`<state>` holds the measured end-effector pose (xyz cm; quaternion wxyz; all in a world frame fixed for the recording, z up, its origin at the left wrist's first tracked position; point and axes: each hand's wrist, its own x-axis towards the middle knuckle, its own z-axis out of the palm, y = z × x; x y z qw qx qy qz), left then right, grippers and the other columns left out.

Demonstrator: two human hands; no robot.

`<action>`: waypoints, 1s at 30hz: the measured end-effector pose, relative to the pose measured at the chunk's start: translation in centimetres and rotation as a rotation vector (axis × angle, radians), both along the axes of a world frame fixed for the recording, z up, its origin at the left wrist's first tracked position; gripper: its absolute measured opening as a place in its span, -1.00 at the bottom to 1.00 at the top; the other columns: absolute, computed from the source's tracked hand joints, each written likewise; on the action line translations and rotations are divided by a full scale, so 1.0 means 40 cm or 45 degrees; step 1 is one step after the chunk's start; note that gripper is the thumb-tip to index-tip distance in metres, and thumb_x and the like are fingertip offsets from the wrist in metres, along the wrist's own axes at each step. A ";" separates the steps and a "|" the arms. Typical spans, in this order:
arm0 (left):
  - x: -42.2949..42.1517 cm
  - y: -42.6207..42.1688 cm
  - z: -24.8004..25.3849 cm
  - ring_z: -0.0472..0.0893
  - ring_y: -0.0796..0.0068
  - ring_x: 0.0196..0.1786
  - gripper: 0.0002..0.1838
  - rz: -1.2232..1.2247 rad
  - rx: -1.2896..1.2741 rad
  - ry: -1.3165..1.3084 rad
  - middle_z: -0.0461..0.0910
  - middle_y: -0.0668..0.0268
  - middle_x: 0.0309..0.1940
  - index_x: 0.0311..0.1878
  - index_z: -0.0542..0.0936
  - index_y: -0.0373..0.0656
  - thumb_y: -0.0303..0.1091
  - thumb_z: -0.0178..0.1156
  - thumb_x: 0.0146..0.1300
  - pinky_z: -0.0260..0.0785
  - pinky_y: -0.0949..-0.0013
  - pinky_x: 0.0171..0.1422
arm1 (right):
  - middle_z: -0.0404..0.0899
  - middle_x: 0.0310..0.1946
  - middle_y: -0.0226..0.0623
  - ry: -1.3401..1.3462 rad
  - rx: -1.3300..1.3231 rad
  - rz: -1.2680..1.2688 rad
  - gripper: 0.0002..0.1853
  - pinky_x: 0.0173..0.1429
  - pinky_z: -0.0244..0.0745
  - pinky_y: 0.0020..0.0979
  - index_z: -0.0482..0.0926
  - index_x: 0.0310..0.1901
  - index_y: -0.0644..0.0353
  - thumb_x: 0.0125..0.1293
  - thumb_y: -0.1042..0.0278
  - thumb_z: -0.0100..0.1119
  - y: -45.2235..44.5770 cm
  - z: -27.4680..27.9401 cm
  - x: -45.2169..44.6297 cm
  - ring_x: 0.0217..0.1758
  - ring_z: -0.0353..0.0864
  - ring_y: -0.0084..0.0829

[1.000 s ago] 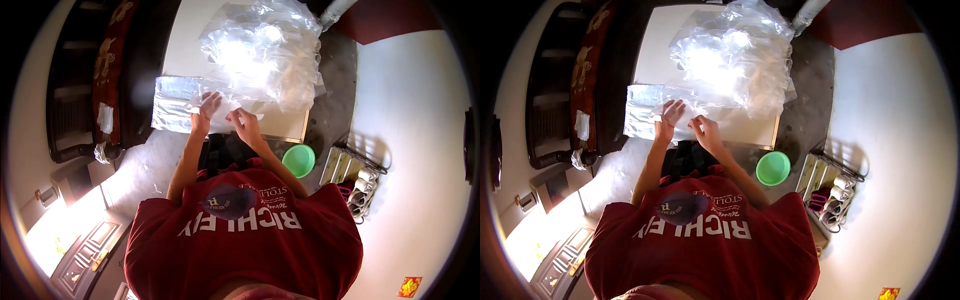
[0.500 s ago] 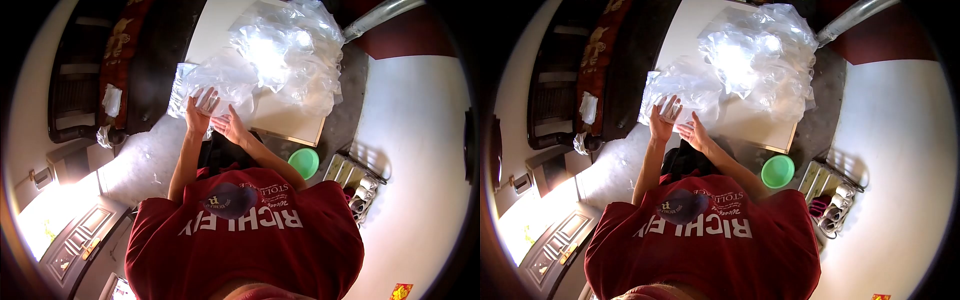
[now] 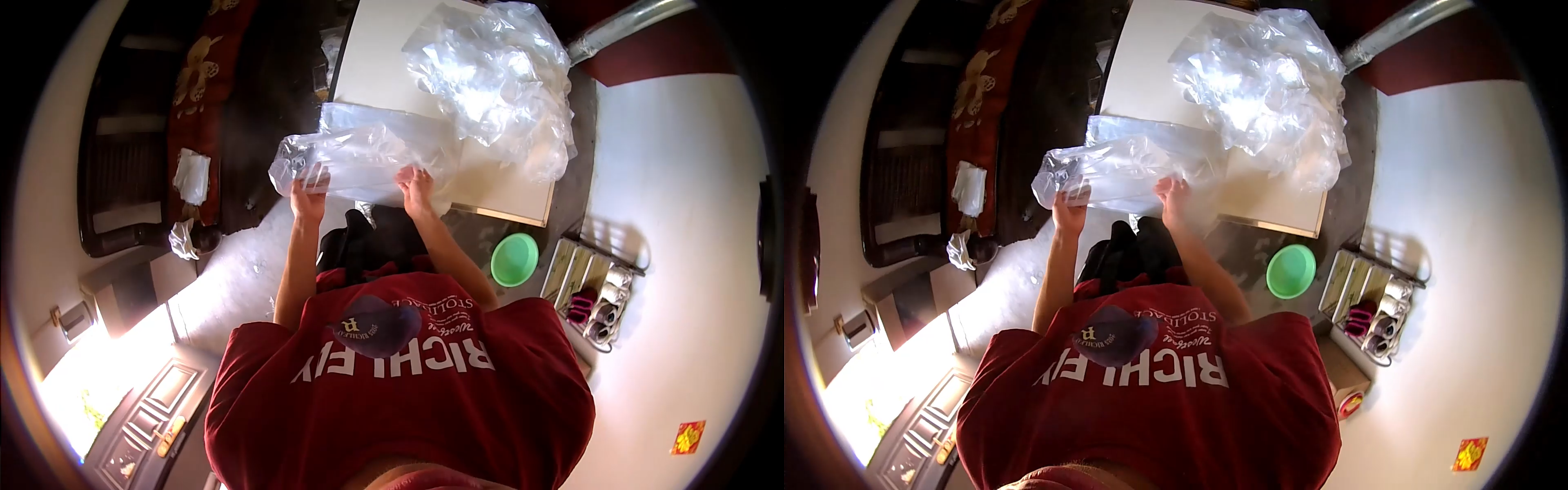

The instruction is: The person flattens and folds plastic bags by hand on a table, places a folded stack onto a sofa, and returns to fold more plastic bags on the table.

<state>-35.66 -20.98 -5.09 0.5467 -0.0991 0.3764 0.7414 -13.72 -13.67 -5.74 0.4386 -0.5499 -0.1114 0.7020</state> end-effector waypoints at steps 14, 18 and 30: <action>-0.083 -0.070 -0.148 0.59 0.08 -0.20 -0.69 -0.402 -0.713 0.198 0.54 0.06 -0.14 -0.08 0.35 -0.33 -0.30 -0.04 0.20 0.51 0.24 -0.17 | 0.55 -0.48 -0.26 -0.423 -0.181 -0.116 -0.69 -0.37 0.54 -0.40 0.50 -0.36 0.30 0.28 0.18 -0.08 -0.168 -0.047 0.107 -0.45 0.56 -0.43; -0.088 -0.053 -0.170 0.59 0.11 -0.20 -0.68 -0.584 -0.709 0.347 0.55 0.06 -0.19 -0.10 0.35 -0.37 -0.33 0.02 0.15 0.52 0.25 -0.18 | 0.56 -0.46 -0.23 -0.602 -0.143 0.029 -0.70 -0.39 0.55 -0.40 0.50 -0.34 0.29 0.29 0.20 -0.10 -0.174 -0.044 0.133 -0.44 0.58 -0.41; -0.062 0.052 -0.083 0.57 0.10 -0.15 -0.69 -0.639 -0.324 0.381 0.51 0.01 -0.11 -0.10 0.35 -0.39 -0.39 0.08 0.16 0.47 0.23 -0.04 | 0.54 -0.42 -0.21 -0.724 -0.273 -0.055 -0.75 -0.46 0.55 -0.43 0.49 -0.26 0.33 0.23 0.26 0.01 -0.256 -0.278 0.227 -0.50 0.57 -0.37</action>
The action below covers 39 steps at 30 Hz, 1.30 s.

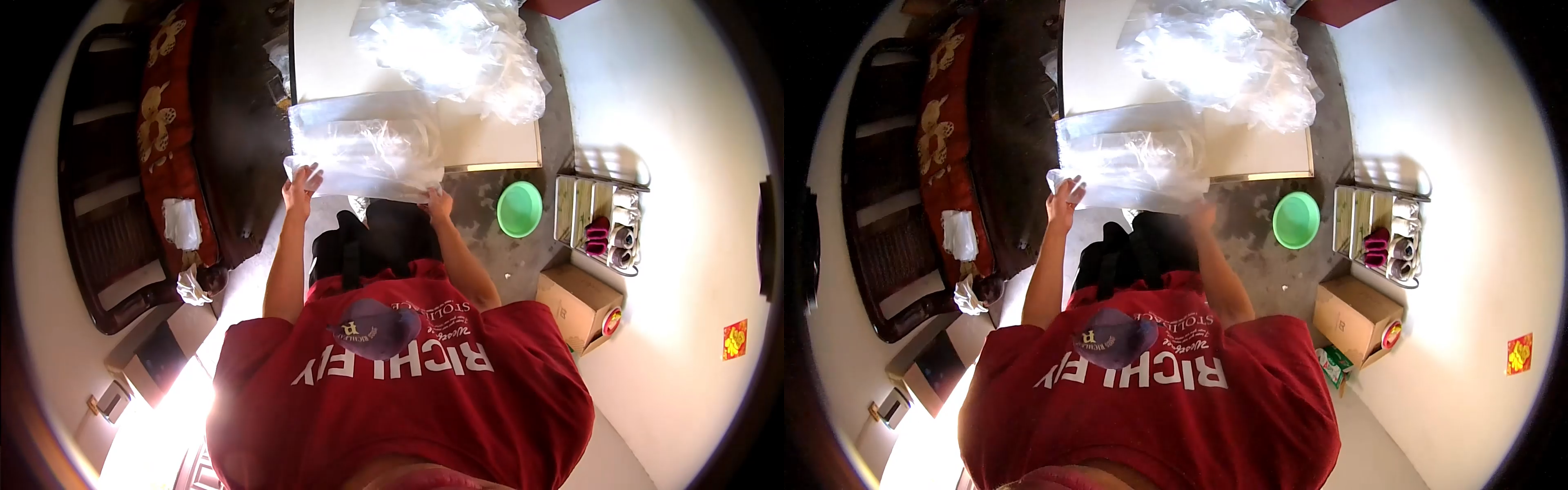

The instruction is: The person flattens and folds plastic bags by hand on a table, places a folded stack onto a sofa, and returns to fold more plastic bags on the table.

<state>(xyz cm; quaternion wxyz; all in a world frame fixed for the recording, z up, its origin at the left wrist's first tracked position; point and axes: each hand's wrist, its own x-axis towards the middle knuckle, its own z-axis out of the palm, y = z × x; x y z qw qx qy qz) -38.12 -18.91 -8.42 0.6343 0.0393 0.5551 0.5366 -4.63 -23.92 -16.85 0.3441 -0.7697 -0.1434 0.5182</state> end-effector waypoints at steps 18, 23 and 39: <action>-0.066 -0.073 -0.086 0.54 0.13 -0.09 -0.60 0.056 -0.263 0.141 0.48 0.07 -0.06 0.06 0.31 -0.22 -0.26 0.06 0.19 0.44 0.15 -0.01 | 0.61 -0.47 -0.24 -0.723 0.228 0.459 -0.65 -0.32 0.44 -0.48 0.52 -0.25 0.27 0.07 0.14 0.22 0.113 0.049 0.040 -0.44 0.60 -0.49; -0.120 -0.053 -0.124 0.57 0.21 -0.13 -0.50 -0.140 -0.231 0.271 0.54 0.13 -0.16 -0.02 0.41 -0.23 0.01 0.09 0.16 0.43 0.22 -0.10 | 0.61 -0.42 -0.14 -0.759 0.229 0.715 -0.55 -0.23 0.45 -0.36 0.49 -0.23 0.31 0.08 0.02 0.20 0.217 0.093 0.027 -0.34 0.61 -0.26; -0.141 0.116 -0.153 0.58 0.51 -0.58 -0.72 -0.568 -0.354 0.800 0.59 0.25 -0.51 -0.34 0.53 -0.31 -0.22 0.19 0.12 0.40 0.56 -0.51 | 0.58 -0.49 -0.16 -0.924 0.183 0.967 -0.75 -0.26 0.43 -0.25 0.49 -0.42 0.24 0.13 0.19 0.12 0.372 0.098 -0.004 -0.35 0.58 -0.16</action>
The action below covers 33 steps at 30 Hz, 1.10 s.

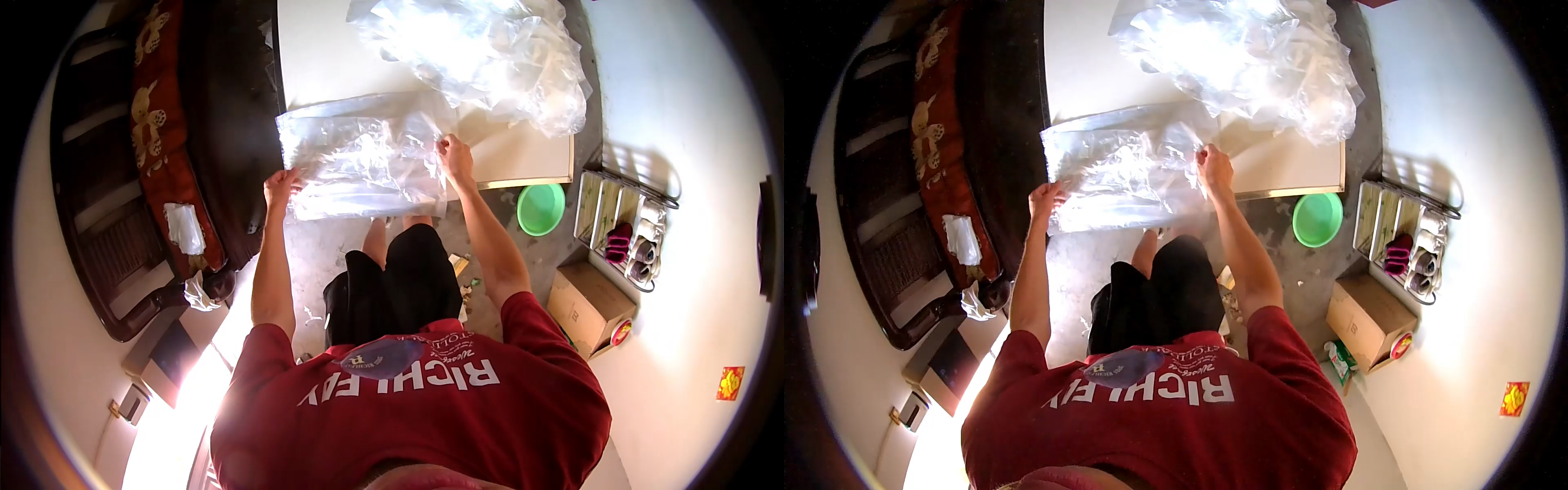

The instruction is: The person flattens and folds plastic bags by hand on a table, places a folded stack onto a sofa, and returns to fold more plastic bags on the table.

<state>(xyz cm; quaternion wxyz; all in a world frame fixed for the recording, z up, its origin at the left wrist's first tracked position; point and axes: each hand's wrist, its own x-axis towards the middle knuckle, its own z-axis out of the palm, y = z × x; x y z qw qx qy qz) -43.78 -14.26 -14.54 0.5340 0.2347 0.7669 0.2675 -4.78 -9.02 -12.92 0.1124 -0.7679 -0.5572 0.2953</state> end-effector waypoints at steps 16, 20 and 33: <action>0.012 -0.010 -0.052 0.55 0.48 -0.66 -0.73 0.060 0.366 0.207 0.54 0.21 -0.63 -0.38 0.49 -0.36 -0.28 0.08 0.22 0.41 0.49 -0.62 | 0.56 -0.49 -0.14 0.111 0.173 -0.168 -0.78 -0.29 0.39 -0.19 0.46 -0.41 0.20 0.17 0.20 0.09 0.047 -0.054 0.064 -0.36 0.54 -0.08; 0.016 -0.011 -0.037 0.54 0.51 -0.60 -0.73 0.026 0.349 0.383 0.54 0.21 -0.59 -0.34 0.49 -0.34 -0.25 0.10 0.21 0.41 0.47 -0.55 | 0.56 -0.43 -0.13 0.115 0.194 -0.172 -0.80 -0.26 0.38 -0.19 0.42 -0.36 0.23 0.14 0.28 0.13 0.053 -0.011 0.052 -0.31 0.53 -0.10; 0.363 0.014 0.035 -0.20 0.12 0.42 -0.42 -1.314 0.716 1.056 -0.16 0.20 0.38 0.35 0.05 0.05 -0.18 -0.08 0.28 -0.36 -0.05 0.39 | -0.03 0.33 -0.26 -0.046 0.423 0.649 -0.46 0.39 -0.20 -0.10 0.19 0.24 0.04 0.21 0.19 -0.02 -0.089 0.019 -0.218 0.41 -0.13 -0.21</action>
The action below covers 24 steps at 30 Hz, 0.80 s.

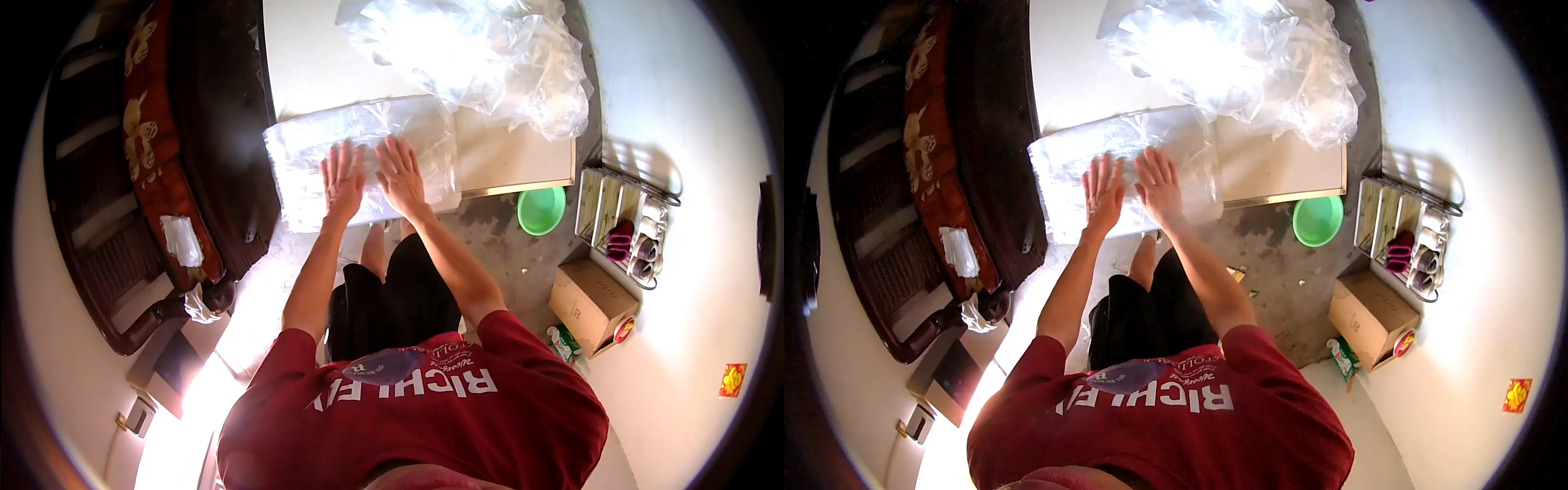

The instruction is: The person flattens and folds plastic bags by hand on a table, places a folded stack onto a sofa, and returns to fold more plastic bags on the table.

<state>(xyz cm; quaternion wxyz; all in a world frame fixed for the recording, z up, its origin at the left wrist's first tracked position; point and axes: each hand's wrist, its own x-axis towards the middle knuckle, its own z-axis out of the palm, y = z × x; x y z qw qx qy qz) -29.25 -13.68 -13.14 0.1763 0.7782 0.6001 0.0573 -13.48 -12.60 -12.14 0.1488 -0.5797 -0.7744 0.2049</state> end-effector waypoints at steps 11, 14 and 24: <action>-0.117 0.023 -0.019 -0.21 0.06 0.41 -0.36 0.288 0.185 0.120 -0.16 0.15 0.37 0.34 -0.06 -0.20 -0.14 -0.14 0.29 -0.43 -0.07 0.39 | -0.17 0.36 -0.17 -0.251 0.066 -0.266 -0.44 0.41 -0.28 -0.06 0.02 0.30 0.16 0.29 0.25 -0.16 0.025 -0.012 0.108 0.42 -0.23 -0.13; -0.025 0.076 0.010 -0.21 0.20 0.42 -0.44 0.030 0.048 0.053 -0.12 0.26 0.38 0.33 0.01 -0.17 -0.25 -0.17 0.30 -0.45 0.01 0.42 | -0.18 0.37 -0.23 -0.084 0.048 -0.076 -0.43 0.44 -0.38 -0.14 -0.01 0.31 0.13 0.29 0.29 -0.15 0.064 -0.020 -0.002 0.43 -0.25 -0.19; -0.186 0.172 -0.056 -0.07 0.11 0.39 -0.39 0.215 0.312 0.092 -0.05 0.13 0.35 0.31 0.04 -0.24 -0.14 -0.12 0.28 -0.26 -0.01 0.39 | -0.09 0.35 -0.29 -0.245 0.123 -0.154 -0.45 0.43 -0.32 -0.21 0.03 0.31 0.06 0.31 0.14 -0.20 0.187 -0.110 0.116 0.42 -0.18 -0.30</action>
